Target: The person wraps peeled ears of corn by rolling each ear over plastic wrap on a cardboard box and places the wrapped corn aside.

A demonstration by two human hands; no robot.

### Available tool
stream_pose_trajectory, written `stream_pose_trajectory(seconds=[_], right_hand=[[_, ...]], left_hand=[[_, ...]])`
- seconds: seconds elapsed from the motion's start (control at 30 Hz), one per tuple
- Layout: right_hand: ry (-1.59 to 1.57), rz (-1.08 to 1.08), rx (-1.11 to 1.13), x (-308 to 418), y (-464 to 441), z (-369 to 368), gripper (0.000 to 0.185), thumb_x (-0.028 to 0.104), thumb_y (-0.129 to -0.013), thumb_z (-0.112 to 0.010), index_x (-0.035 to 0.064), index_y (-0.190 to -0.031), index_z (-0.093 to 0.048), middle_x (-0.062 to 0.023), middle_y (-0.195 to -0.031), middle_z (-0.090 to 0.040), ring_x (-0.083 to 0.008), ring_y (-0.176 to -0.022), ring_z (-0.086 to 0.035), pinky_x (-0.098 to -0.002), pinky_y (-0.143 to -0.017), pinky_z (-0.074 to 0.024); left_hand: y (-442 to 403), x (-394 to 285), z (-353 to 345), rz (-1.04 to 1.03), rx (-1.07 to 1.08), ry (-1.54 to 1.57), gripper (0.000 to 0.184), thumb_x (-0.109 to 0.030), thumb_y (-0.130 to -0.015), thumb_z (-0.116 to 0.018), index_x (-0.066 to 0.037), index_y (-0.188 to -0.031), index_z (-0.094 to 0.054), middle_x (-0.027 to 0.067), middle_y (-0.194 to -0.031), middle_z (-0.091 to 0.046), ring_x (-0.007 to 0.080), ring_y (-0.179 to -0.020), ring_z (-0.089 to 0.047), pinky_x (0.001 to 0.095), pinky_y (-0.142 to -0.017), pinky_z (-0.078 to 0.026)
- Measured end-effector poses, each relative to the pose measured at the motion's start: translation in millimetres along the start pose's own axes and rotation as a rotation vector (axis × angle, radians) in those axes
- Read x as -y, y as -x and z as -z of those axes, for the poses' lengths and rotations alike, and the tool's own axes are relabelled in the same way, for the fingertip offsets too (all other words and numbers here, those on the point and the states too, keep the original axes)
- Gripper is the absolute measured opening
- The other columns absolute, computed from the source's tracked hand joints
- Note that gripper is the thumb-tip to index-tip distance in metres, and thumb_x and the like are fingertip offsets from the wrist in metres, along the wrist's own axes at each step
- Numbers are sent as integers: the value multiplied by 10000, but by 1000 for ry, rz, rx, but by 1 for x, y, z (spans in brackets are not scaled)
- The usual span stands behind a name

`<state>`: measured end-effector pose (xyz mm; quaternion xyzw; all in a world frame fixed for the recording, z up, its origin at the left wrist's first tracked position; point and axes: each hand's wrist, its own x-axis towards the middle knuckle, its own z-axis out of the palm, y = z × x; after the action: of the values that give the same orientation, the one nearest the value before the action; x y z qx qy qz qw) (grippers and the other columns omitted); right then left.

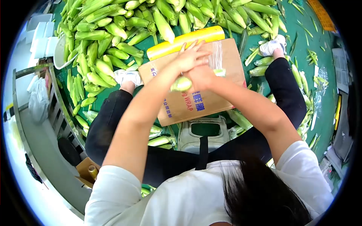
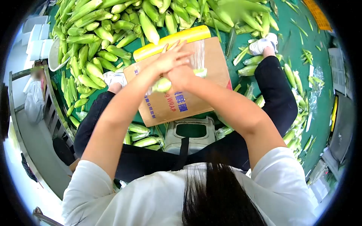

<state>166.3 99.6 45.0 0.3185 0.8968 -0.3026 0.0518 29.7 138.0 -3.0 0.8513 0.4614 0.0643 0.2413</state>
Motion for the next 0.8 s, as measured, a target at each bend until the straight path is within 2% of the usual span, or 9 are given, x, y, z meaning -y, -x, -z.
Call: stream_pose_trajectory(seconds=[0.23,0.3,0.4,0.47,0.53,0.6,0.67,0.73,0.8], right_hand=[[-285,275,367,-9,32,-44,715,591,-659,-806,97,-1169,-718,-162,-1143,-722,-312,-1030,-680,-412,-911,-526],[-518,197,1068,38,66,-23,695,655,-734,-746,107,-1160,-722,-141,-1090,-728,-307,-984,-672,-430,-859,-524],[-504,111,845,90,153,34,809,655,-773,-734,46,-1294,-620,-182,-1212,-687,-326,-1082,-657,-436,-925,-503],[-1113,-28,996,113,219,24,812,563,-840,-728,-35,-1346,-512,-219,-1270,-596,-295,-1206,-556,-368,-1030,-425],[-1137,-233,604,121,276,49,772,535,-876,-716,-13,-1377,-501,-171,-1276,-590,-271,-1202,-538,-345,-1044,-408],[-2156,-435,-52,98,343,10,794,552,-880,-706,46,-1438,-453,-160,-1306,-580,-259,-1227,-558,-443,-1023,-481],[-2365,-501,-362,120,363,6,813,533,-882,-713,72,-1475,-403,-157,-1280,-584,-256,-1134,-618,-494,-938,-543],[-2393,-525,-345,125,389,-11,781,481,-891,-722,85,-1473,-384,-154,-1215,-606,-259,-1000,-663,-457,-825,-584],[-2262,-584,-255,128,382,5,617,346,-901,-734,100,-1389,-449,-118,-1123,-633,-215,-896,-676,-375,-703,-600]], left_hand=[[29,-50,-34,-105,111,-234,626,-314,-873,-664,-458,-1453,-478,91,-1665,-222,290,-1553,-145,566,-1239,-88],[36,-54,-31,-147,34,-196,625,-393,-871,-660,-431,-1467,-474,94,-1661,-229,310,-1536,-196,584,-1223,-138],[37,-54,-40,-168,-75,-190,641,-526,-879,-635,-373,-1480,-472,102,-1643,-266,312,-1518,-241,592,-1202,-185],[44,-63,-44,-118,-60,-200,627,-542,-896,-608,-386,-1484,-460,96,-1639,-270,294,-1521,-228,592,-1206,-165],[62,-92,-64,-72,-133,-245,583,-389,-890,-607,-344,-1460,-491,113,-1593,-352,310,-1486,-300,562,-1181,-251],[89,-135,-99,-65,-73,-314,608,-267,-841,-640,-253,-1438,-527,136,-1562,-397,333,-1456,-345,550,-1142,-324],[137,-177,-117,-498,86,-112,630,-167,-809,-616,-155,-1432,-521,162,-1545,-410,334,-1427,-386,531,-1088,-379],[139,-208,-76,-69,972,250,622,-134,-809,-636,-99,-1418,-517,171,-1539,-419,332,-1389,-435,567,-1064,-384],[169,-213,-58,94,-89,524,464,-115,-885,-553,-108,-1348,-581,147,-1398,-561,343,-1268,-544,541,-1016,-443]])
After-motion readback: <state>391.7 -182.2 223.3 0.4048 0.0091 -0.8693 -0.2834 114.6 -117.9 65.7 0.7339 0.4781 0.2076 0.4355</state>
